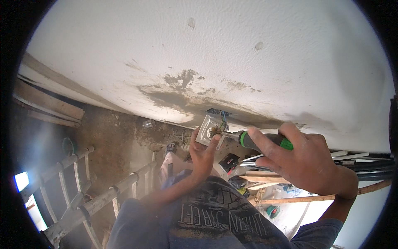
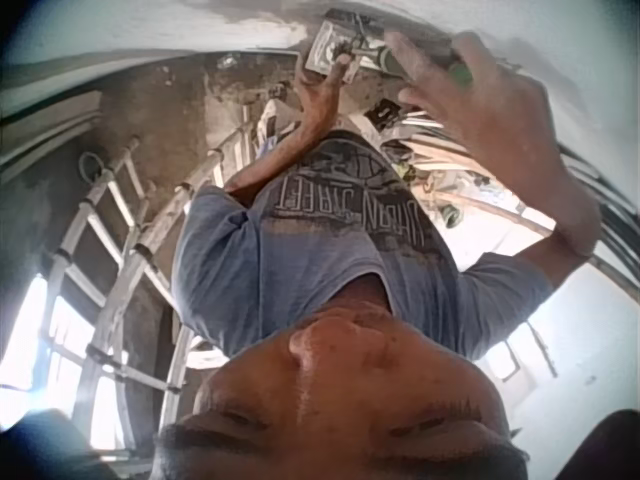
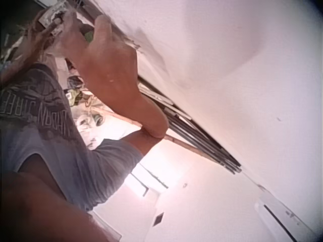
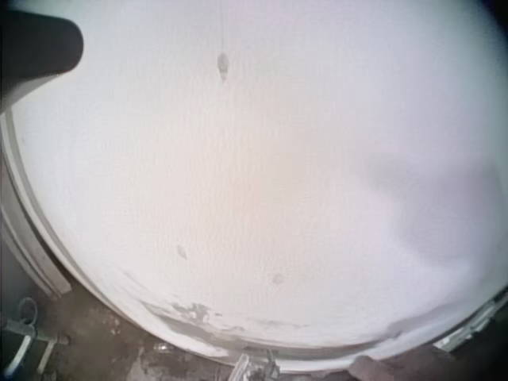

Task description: The person uses a screwdriver to secure wires into an electrical box in a ceiling and then fits a circular mounting plate over the box.

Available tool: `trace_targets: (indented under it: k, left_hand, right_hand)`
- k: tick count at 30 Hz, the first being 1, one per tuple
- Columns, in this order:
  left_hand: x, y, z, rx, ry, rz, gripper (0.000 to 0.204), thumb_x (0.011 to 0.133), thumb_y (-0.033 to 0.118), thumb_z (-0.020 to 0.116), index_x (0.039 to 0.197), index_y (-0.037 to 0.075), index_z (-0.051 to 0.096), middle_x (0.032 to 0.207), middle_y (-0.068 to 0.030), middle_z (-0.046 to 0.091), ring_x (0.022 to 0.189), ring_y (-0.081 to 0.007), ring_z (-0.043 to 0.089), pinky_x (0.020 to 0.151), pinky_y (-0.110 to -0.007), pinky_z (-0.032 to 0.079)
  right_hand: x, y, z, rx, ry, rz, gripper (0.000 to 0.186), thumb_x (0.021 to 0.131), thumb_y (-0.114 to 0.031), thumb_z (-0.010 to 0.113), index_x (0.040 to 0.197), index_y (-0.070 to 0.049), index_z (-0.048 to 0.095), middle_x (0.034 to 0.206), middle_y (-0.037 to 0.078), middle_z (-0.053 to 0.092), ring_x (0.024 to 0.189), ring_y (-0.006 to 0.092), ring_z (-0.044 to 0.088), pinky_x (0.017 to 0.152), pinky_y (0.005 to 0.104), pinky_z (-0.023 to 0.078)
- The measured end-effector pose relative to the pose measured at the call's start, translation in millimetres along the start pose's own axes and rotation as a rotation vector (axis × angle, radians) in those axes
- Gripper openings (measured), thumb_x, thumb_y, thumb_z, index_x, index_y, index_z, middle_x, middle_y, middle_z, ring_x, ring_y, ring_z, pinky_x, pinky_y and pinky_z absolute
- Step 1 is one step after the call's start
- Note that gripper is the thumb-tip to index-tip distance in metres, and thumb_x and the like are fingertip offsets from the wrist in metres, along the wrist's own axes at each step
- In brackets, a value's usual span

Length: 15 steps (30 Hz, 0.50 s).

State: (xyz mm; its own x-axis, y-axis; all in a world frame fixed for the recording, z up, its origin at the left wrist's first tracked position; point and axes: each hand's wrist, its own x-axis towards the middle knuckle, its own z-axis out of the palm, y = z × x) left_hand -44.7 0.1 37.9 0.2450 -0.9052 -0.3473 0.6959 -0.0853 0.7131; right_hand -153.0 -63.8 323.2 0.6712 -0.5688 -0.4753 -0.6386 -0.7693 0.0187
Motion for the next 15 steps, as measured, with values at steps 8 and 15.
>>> trace_targets:
  k: [8, 15]
  left_hand:
    - [2, 0, -2, 0.005, 0.000, -0.003, 0.056, 0.089, 0.010, 0.076, 0.132, -0.005, 0.044, 0.114, -0.0130, 0.065, 0.100, -0.0146, 0.064, 0.084, -0.027, 0.053]
    - [4, -4, -6, 0.036, 0.015, 0.013, 0.058, 0.088, 0.009, 0.077, 0.133, -0.006, 0.044, 0.115, -0.0138, 0.065, 0.100, -0.0145, 0.064, 0.082, -0.025, 0.053]
  right_hand:
    - [4, 10, 3, 0.008, 0.021, -0.142, 0.055, 0.090, -0.014, 0.068, 0.141, -0.021, 0.047, 0.094, 0.013, 0.052, 0.076, 0.0198, 0.065, 0.049, 0.0282, 0.056]
    - [5, 3, -3, -0.090, 0.180, -0.218, 0.048, 0.089, -0.010, 0.067, 0.135, -0.015, 0.054, 0.103, 0.016, 0.053, 0.078, 0.0217, 0.066, 0.060, 0.0339, 0.060]
